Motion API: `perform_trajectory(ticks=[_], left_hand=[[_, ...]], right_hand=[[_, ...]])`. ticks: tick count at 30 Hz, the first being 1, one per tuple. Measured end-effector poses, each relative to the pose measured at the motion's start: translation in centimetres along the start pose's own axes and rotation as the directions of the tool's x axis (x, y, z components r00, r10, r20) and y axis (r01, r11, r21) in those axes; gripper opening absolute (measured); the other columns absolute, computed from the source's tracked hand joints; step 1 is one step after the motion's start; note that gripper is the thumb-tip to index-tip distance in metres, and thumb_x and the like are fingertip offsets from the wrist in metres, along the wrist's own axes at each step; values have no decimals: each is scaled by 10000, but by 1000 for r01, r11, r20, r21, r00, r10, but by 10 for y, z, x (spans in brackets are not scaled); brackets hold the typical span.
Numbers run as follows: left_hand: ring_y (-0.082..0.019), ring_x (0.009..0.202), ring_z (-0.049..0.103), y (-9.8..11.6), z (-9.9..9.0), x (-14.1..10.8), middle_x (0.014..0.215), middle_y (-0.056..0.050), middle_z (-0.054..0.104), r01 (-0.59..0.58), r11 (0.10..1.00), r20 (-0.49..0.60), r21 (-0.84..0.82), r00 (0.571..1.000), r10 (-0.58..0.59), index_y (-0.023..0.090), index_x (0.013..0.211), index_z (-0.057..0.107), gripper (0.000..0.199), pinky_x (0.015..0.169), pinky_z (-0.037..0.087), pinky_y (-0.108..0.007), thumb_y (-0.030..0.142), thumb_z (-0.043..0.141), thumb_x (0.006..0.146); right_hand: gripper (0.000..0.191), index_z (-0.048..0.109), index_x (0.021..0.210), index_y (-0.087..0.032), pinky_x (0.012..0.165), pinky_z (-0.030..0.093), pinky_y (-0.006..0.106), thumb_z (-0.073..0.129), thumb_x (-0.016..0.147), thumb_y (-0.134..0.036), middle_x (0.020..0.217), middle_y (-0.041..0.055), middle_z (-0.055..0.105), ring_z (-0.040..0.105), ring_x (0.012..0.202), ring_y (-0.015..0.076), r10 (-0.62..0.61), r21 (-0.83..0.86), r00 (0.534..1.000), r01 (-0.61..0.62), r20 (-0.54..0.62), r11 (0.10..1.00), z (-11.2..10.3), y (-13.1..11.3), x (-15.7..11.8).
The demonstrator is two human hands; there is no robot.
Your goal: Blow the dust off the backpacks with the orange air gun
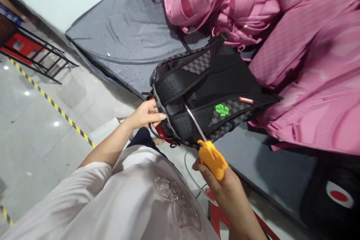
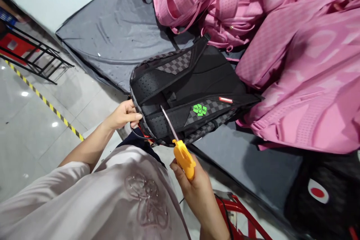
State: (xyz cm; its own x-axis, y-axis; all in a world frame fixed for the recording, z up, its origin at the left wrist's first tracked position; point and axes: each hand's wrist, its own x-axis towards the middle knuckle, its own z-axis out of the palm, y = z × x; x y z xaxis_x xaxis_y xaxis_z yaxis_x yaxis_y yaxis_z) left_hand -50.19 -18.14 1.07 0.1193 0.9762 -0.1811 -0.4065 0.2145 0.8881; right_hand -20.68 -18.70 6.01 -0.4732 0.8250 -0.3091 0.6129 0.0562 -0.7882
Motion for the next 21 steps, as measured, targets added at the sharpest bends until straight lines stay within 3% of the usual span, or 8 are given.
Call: perform_trajectory(ticks=[6,10,13,21], left_hand=[[-80,430,522,-8,-23,-4,582,18,577,28,999,-14,21,1000,-28,127,925,633,533,428,413,-187,575,800,689],[-56,365,452,-23,-33,-6,523,21,538,19,1000,-174,4,985,-18,128,740,590,628,359,333,-170,733,731,651],[-33,338,389,-33,-36,-6,479,47,492,32,999,-259,-29,965,-39,136,703,565,599,347,297,-156,706,744,662],[-19,333,376,-31,-31,0,514,46,528,14,997,-226,-71,974,-30,131,717,585,580,346,281,-164,663,797,624]], right_hand=[[254,624,889,-213,594,514,257,588,871,-464,772,31,671,637,682,179,8,-10,998,-7,65,1000,6,5,9],[268,619,951,-206,578,520,263,606,858,-456,761,23,683,631,629,172,29,5,995,-30,91,1000,14,9,14],[290,630,1001,-195,532,509,264,616,851,-442,737,21,687,616,577,169,48,4,992,-48,116,999,19,14,17],[282,623,1028,-196,596,527,267,620,872,-431,826,39,700,649,679,181,64,32,991,-68,113,997,25,23,20]])
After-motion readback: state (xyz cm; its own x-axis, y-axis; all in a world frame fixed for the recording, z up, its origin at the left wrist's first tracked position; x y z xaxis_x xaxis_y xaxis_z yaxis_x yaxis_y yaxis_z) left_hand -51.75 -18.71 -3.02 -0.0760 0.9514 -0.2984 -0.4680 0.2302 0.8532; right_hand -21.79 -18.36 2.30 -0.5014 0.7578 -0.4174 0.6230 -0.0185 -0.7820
